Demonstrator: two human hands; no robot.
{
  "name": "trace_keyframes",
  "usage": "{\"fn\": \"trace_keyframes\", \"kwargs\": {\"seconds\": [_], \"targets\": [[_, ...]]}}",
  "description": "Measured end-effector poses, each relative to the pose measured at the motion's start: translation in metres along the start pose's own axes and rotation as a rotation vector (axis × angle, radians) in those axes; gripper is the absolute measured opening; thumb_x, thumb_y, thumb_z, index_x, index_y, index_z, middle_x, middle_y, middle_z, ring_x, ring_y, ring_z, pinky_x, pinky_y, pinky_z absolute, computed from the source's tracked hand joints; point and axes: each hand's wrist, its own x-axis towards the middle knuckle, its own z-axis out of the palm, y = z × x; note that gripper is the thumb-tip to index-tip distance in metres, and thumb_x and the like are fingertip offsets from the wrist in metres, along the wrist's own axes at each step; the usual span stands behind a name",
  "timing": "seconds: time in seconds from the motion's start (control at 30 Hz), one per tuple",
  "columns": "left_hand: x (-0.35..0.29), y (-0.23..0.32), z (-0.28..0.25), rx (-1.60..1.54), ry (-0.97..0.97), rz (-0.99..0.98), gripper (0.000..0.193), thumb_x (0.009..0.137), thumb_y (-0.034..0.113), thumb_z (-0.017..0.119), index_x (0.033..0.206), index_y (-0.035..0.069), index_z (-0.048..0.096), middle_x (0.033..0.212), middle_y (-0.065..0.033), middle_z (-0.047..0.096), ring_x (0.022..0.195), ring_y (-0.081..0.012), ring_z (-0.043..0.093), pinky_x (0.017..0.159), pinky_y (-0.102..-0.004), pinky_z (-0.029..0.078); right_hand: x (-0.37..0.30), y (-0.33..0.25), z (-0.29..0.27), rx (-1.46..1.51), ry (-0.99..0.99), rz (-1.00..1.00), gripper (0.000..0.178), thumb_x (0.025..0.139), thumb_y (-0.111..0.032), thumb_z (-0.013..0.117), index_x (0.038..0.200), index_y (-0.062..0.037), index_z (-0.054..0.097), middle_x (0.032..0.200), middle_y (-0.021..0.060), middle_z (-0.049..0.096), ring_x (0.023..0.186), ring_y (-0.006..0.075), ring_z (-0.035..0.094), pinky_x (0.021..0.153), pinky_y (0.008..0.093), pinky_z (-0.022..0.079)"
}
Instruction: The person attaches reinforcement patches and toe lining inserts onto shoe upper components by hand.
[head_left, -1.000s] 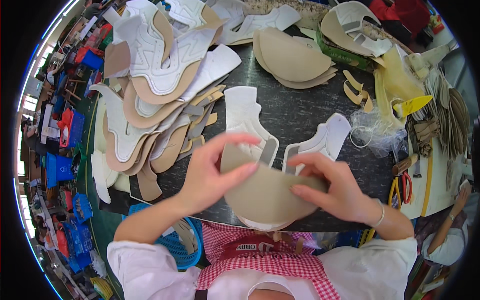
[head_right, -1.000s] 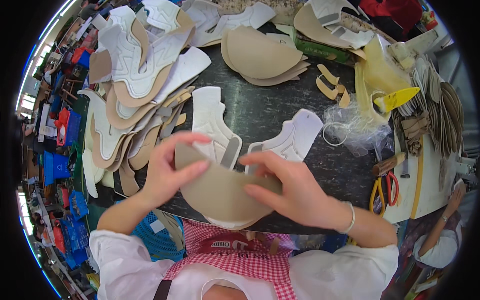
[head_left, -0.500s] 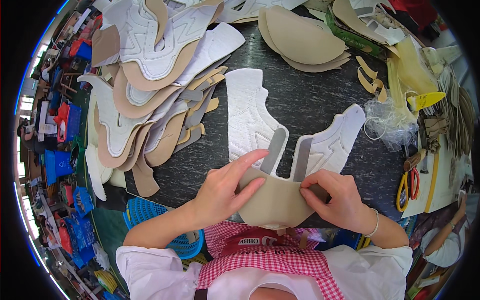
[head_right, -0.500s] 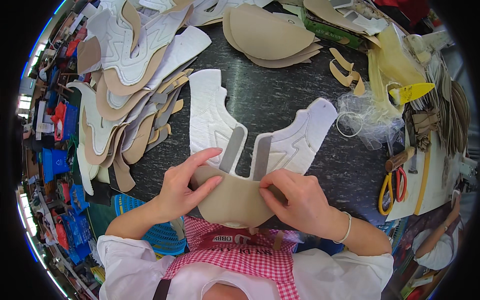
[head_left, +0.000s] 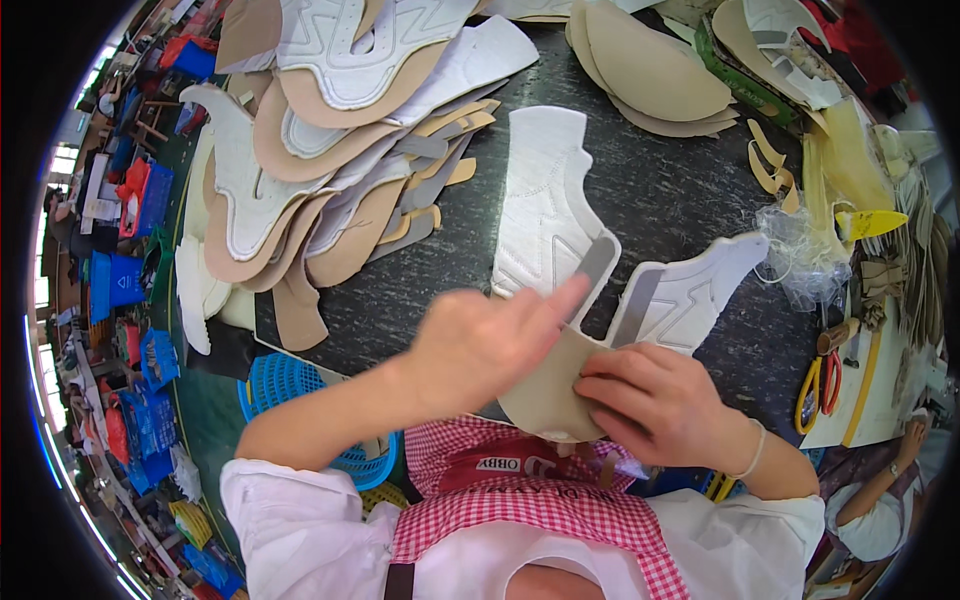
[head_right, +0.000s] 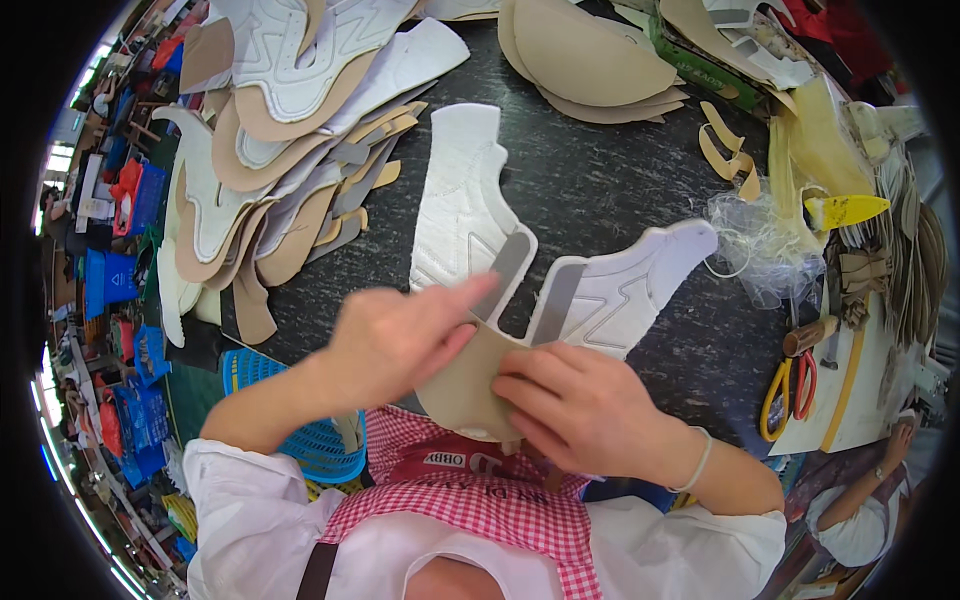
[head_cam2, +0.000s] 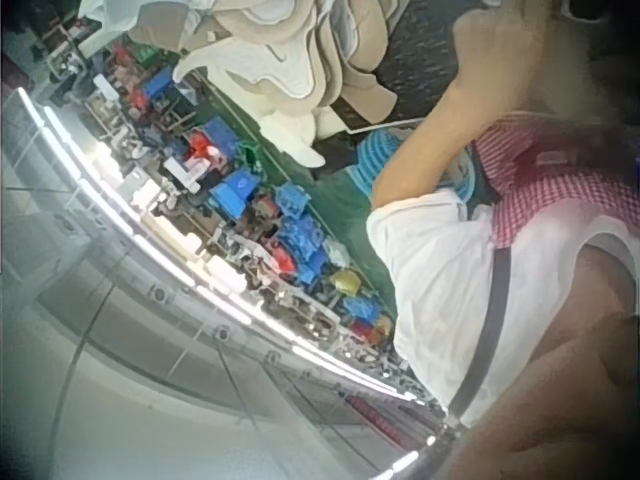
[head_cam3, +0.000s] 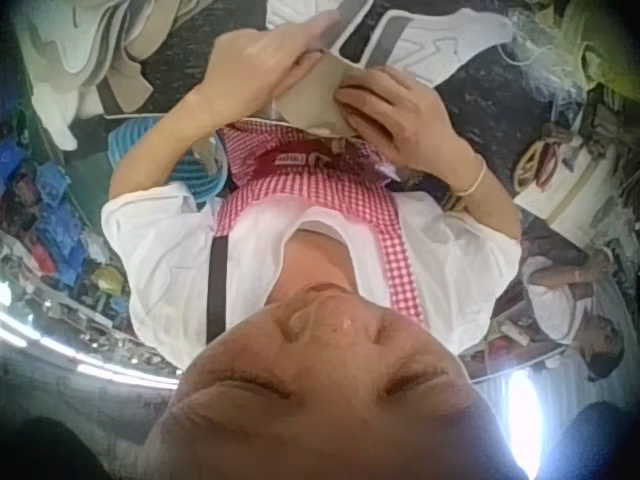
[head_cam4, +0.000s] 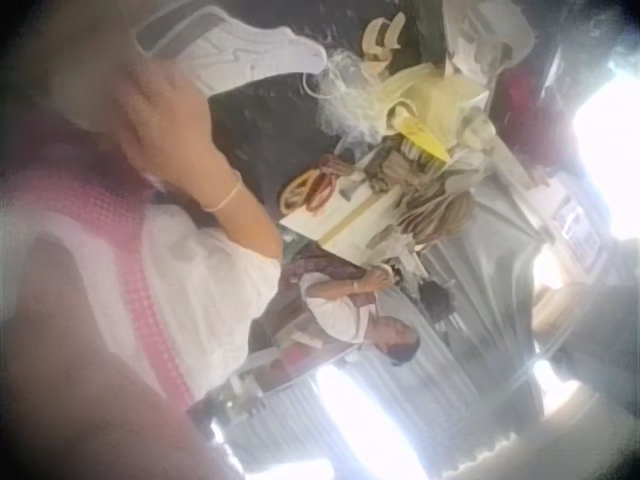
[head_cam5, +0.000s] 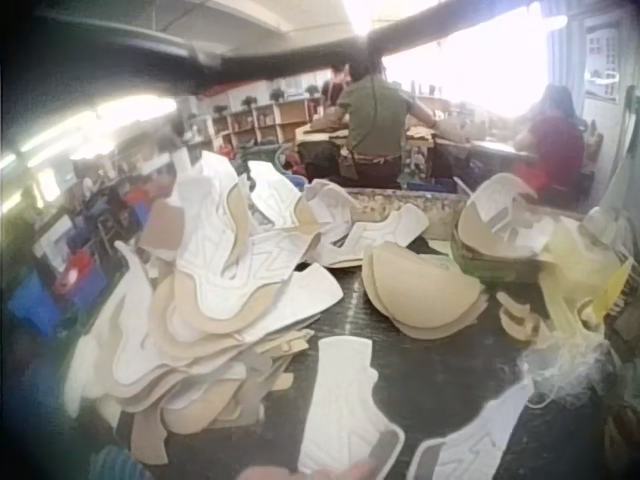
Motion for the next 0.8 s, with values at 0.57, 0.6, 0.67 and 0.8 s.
{"fn": "trace_keyframes", "kwargs": {"seconds": [0.57, 0.6, 0.67, 0.8], "targets": [[-0.025, -0.009, 0.010, -0.213, -0.365, 0.443, 0.066, 0.083, 0.036, 0.065, 0.139, 0.008, 0.042, 0.148, -0.0082, 0.038, 0.136, -0.0251, 0.036, 0.112, -0.0390, 0.028, -0.015, 0.029, 0.006, 0.208, -0.026, -0.043, 0.019, 0.073, -0.017, 0.071, 0.091, -0.0108, 0.068, 0.102, 0.0038, 0.062, 0.091, 0.0229, 0.062, 0.075, 0.0340, 0.050], [-0.025, -0.008, 0.009, -0.185, -0.395, 0.437, 0.072, 0.080, 0.039, 0.067, 0.141, 0.011, 0.040, 0.150, -0.0073, 0.034, 0.138, -0.0243, 0.033, 0.113, -0.0390, 0.026, -0.014, 0.028, 0.002, 0.213, -0.028, -0.040, 0.019, 0.073, -0.017, 0.071, 0.091, -0.0108, 0.068, 0.102, 0.0038, 0.062, 0.091, 0.0229, 0.062, 0.075, 0.0340, 0.050], [-0.024, -0.006, 0.004, -0.162, -0.425, 0.430, 0.078, 0.076, 0.041, 0.069, 0.143, 0.015, 0.038, 0.152, -0.0064, 0.031, 0.139, -0.0236, 0.031, 0.114, -0.0389, 0.024, -0.013, 0.024, -0.008, -0.018, -0.153, -0.188, 0.013, 0.074, -0.016, 0.070, 0.085, -0.0114, 0.066, 0.098, 0.0017, 0.062, 0.092, 0.0207, 0.060, 0.077, 0.0328, 0.048], [-0.022, -0.005, -0.004, -0.158, -0.488, 0.450, 0.085, 0.069, 0.041, 0.073, 0.144, 0.022, 0.037, 0.155, -0.0066, 0.025, 0.141, -0.0246, 0.028, 0.115, -0.0406, 0.023, -0.025, 0.025, -0.005, -0.029, -0.169, -0.281, 0.014, 0.073, -0.019, 0.071, 0.083, -0.0119, 0.064, 0.102, 0.0009, 0.061, 0.092, 0.0190, 0.058, 0.077, 0.0329, 0.045]]}}
